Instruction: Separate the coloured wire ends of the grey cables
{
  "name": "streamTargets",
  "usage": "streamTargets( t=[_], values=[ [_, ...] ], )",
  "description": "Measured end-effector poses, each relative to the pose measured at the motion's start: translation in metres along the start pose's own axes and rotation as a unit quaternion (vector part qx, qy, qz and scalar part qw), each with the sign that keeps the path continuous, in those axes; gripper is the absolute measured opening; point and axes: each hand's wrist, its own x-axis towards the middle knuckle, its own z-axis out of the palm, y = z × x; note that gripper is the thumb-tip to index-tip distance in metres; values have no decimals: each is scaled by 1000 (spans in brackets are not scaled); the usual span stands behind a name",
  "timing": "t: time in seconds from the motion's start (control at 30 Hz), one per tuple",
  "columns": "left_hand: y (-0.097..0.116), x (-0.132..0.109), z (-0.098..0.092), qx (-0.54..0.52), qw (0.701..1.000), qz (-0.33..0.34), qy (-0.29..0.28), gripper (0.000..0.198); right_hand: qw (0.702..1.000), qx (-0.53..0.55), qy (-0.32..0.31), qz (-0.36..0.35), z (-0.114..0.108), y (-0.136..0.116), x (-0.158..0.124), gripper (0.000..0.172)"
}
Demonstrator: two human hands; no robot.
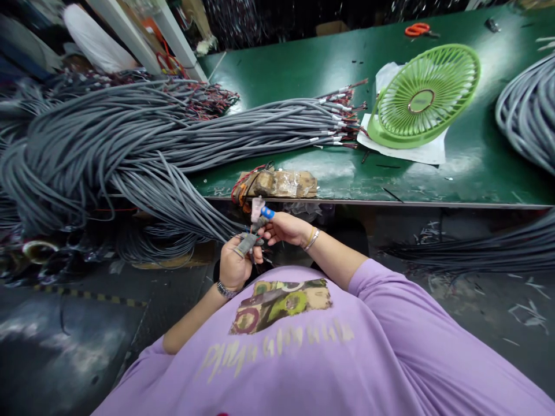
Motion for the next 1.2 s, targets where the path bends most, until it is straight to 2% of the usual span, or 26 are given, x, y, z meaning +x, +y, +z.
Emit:
streamTargets(
  t=[0.07, 0.2, 0.37, 0.43, 0.57, 0.67, 0.77, 0.97, 1.07, 1.2],
  values=[
    [-6, -1, -4, 26, 1000, 13, -8, 29, 998, -60, -8, -13, 0, -3, -7, 43],
    [-14, 1, -7, 81, 996, 10, -39, 31, 988, -134, 21, -76, 7, -4, -13, 30],
    [-7, 4, -3, 101, 978, -129, -128, 31, 979, -176, 22, -101, 12, 1, -15, 25],
    [-5, 4, -3, 105, 972, -155, -141, 33, 975, -193, 20, -107, 11, 1, -17, 27],
    [-8, 5, -4, 66, 986, -125, -94, 37, 975, -200, 41, -87, 0, -3, -22, 36],
    [-11, 6, -6, 36, 993, -95, -56, 37, 979, -196, 29, -46, -8, -4, -25, 38],
    [-14, 6, -6, 37, 994, -81, -58, 36, 983, -175, 25, -53, -8, -2, -25, 33],
    [-17, 2, -6, 78, 989, -66, -108, 35, 980, -158, 50, -107, 4, 2, -22, 18],
    [-14, 1, -6, 50, 995, -33, -75, 33, 982, -128, 78, -116, 2, 3, -20, 18],
    [-6, 0, -3, -5, 999, -16, -29, 32, 989, -44, 109, -85, -6, 3, -14, 26]
  ],
)
